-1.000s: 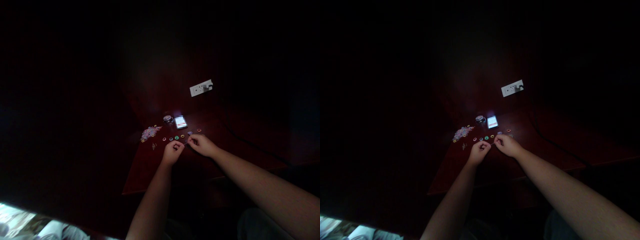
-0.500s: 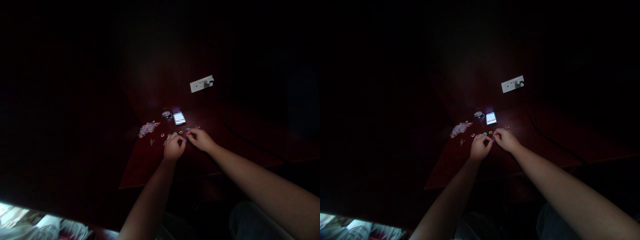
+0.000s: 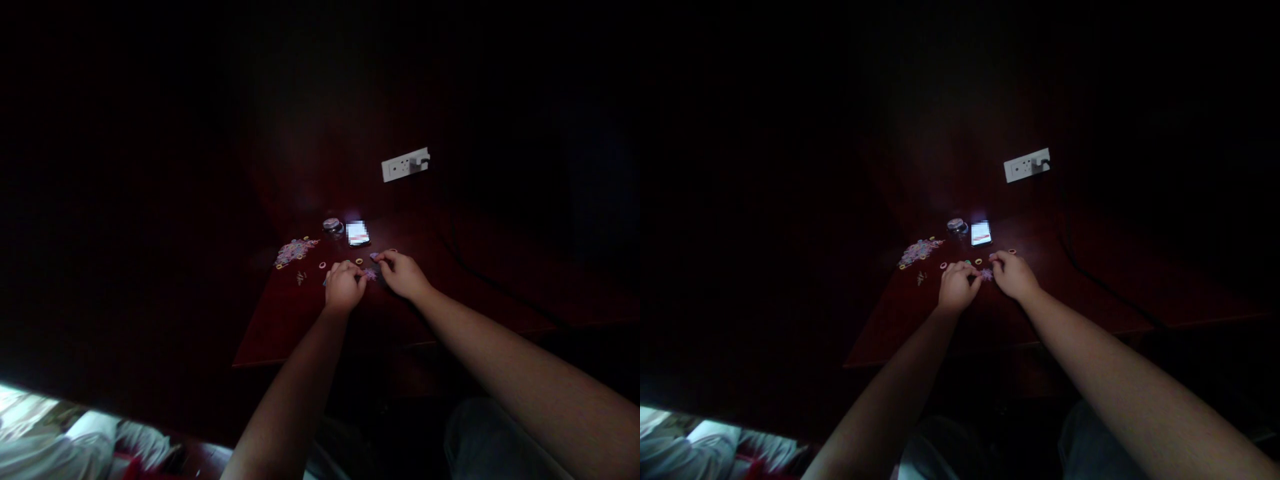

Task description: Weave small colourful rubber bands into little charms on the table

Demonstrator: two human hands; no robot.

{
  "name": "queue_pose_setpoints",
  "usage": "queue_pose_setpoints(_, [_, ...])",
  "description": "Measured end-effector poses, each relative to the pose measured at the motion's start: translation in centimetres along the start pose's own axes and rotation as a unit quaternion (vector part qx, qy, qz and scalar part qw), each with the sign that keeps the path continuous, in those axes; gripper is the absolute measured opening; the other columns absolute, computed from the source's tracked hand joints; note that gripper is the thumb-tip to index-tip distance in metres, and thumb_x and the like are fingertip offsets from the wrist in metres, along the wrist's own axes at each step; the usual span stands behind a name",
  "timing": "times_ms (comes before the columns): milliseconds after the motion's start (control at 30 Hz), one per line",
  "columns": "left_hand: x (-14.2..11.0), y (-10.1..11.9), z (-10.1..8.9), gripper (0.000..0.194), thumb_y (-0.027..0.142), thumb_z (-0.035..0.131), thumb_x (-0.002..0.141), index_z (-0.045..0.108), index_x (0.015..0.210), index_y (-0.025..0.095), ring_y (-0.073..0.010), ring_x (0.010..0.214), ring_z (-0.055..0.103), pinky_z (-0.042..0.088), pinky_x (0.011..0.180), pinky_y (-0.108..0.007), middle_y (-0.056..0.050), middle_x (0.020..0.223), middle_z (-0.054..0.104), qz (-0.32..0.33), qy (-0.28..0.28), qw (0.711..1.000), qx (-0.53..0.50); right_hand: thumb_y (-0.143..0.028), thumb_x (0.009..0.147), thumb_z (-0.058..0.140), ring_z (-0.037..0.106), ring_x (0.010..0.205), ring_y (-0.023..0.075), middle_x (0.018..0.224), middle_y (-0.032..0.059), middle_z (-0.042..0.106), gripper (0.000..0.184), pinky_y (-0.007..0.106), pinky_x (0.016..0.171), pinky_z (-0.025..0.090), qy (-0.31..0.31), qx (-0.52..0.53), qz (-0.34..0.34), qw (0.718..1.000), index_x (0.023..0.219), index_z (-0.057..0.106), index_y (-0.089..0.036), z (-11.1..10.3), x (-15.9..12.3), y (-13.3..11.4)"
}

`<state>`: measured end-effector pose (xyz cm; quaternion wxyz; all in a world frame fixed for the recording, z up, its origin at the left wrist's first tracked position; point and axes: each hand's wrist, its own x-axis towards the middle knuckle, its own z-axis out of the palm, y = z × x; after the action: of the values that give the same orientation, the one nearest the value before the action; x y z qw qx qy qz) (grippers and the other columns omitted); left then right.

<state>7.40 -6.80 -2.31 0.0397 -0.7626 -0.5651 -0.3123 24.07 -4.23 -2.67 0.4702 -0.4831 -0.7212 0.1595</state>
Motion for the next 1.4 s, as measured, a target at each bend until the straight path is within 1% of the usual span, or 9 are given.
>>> queue_pose_setpoints(300, [-0.5,-0.4,-0.4,0.023,0.028,0.066,0.077,0.069,0.100,0.023,-0.0269,0.105,0.053,0.039,0.091,-0.040,-0.007,0.107,0.068,-0.014,-0.004,1.000,0.000,-0.015,0.083,0.049,0.065,0.084,0.0198,0.095,0.0065,0.072,0.019,0.033,0.080,0.048,0.008,0.001,0.020,1.000,0.091,0.066,-0.020,-0.3,-0.1,-0.3])
queue_pose_setpoints(500, [-0.7,-0.2,-0.5,0.017,0.023,0.064,0.077,0.071,0.092,0.024,-0.0276,0.104,0.054,0.039,0.090,-0.042,-0.006,0.098,0.071,0.003,-0.032,0.999,-0.008,-0.014,0.083,0.047,0.064,0.081,0.0194,0.091,0.0061,0.071,0.019,0.030,0.076,0.047,0.004,-0.009,0.032,0.999,0.087,0.064,-0.020,-0.4,-0.1,-0.4])
queue_pose_setpoints(667, [-0.7,0.1,-0.5,0.018,0.022,0.062,0.077,0.071,0.093,0.025,-0.0271,0.104,0.054,0.039,0.091,-0.042,-0.006,0.097,0.071,0.001,-0.044,0.999,-0.015,-0.013,0.083,0.046,0.064,0.085,0.0197,0.092,0.0066,0.070,0.019,0.029,0.077,0.046,-0.006,-0.026,0.004,1.000,0.087,0.063,-0.021,-0.1,-0.1,0.2])
queue_pose_setpoints(867, [-0.9,-0.7,-0.9,0.020,0.023,0.063,0.077,0.066,0.096,0.024,-0.0266,0.111,0.051,0.039,0.094,-0.041,-0.006,0.111,0.065,-0.023,0.017,1.000,-0.003,-0.014,0.084,0.044,0.063,0.083,0.0199,0.091,0.0075,0.069,0.018,0.030,0.079,0.045,-0.022,-0.035,0.004,0.999,0.085,0.061,-0.020,-0.1,-0.1,0.6])
queue_pose_setpoints(1000, [-1.5,-4.5,-2.7,0.025,0.030,0.062,0.078,0.063,0.103,0.024,-0.0284,0.120,0.046,0.038,0.097,-0.044,-0.008,0.123,0.059,-0.116,0.048,0.991,0.056,-0.015,0.084,0.043,0.063,0.080,0.0192,0.088,0.0065,0.068,0.018,0.029,0.076,0.044,-0.035,-0.030,-0.002,0.999,0.086,0.060,-0.020,0.0,0.0,1.1])
queue_pose_setpoints(1067, [-1.9,-7.6,-3.7,0.034,0.033,0.063,0.077,0.060,0.110,0.024,-0.0305,0.124,0.043,0.038,0.099,-0.046,-0.009,0.127,0.056,-0.160,0.041,0.983,0.084,-0.016,0.084,0.043,0.062,0.078,0.0190,0.085,0.0060,0.067,0.017,0.028,0.074,0.043,-0.038,-0.024,-0.006,0.999,0.086,0.060,-0.020,0.2,0.0,1.3])
queue_pose_setpoints(1167, [-2.3,-12.5,-4.7,0.045,0.032,0.061,0.077,0.056,0.121,0.021,-0.0327,0.120,0.048,0.042,0.097,-0.047,-0.013,0.127,0.055,-0.248,0.033,0.965,0.077,-0.018,0.083,0.043,0.060,0.074,0.0184,0.082,0.0052,0.066,0.016,0.028,0.070,0.042,-0.041,-0.020,-0.019,0.999,0.084,0.059,-0.020,0.5,0.1,1.4])
queue_pose_setpoints(1267, [-1.9,-16.1,-4.5,0.050,0.025,0.059,0.078,0.054,0.128,0.020,-0.0275,0.115,0.055,0.043,0.100,-0.040,-0.013,0.128,0.055,-0.250,0.025,0.968,0.031,-0.019,0.083,0.043,0.059,0.070,0.0179,0.080,0.0047,0.065,0.016,0.028,0.068,0.041,-0.049,-0.023,-0.034,0.998,0.084,0.059,-0.020,0.7,0.2,1.3])
queue_pose_setpoints(1400, [-0.5,-18.5,-3.6,0.046,0.012,0.055,0.078,0.062,0.122,0.025,-0.0201,0.119,0.054,0.038,0.107,-0.033,-0.006,0.127,0.059,-0.159,-0.006,0.987,-0.013,-0.020,0.083,0.043,0.058,0.072,0.0179,0.083,0.0049,0.065,0.016,0.028,0.070,0.042,-0.051,-0.019,-0.037,0.998,0.084,0.058,-0.020,0.8,0.3,1.4])
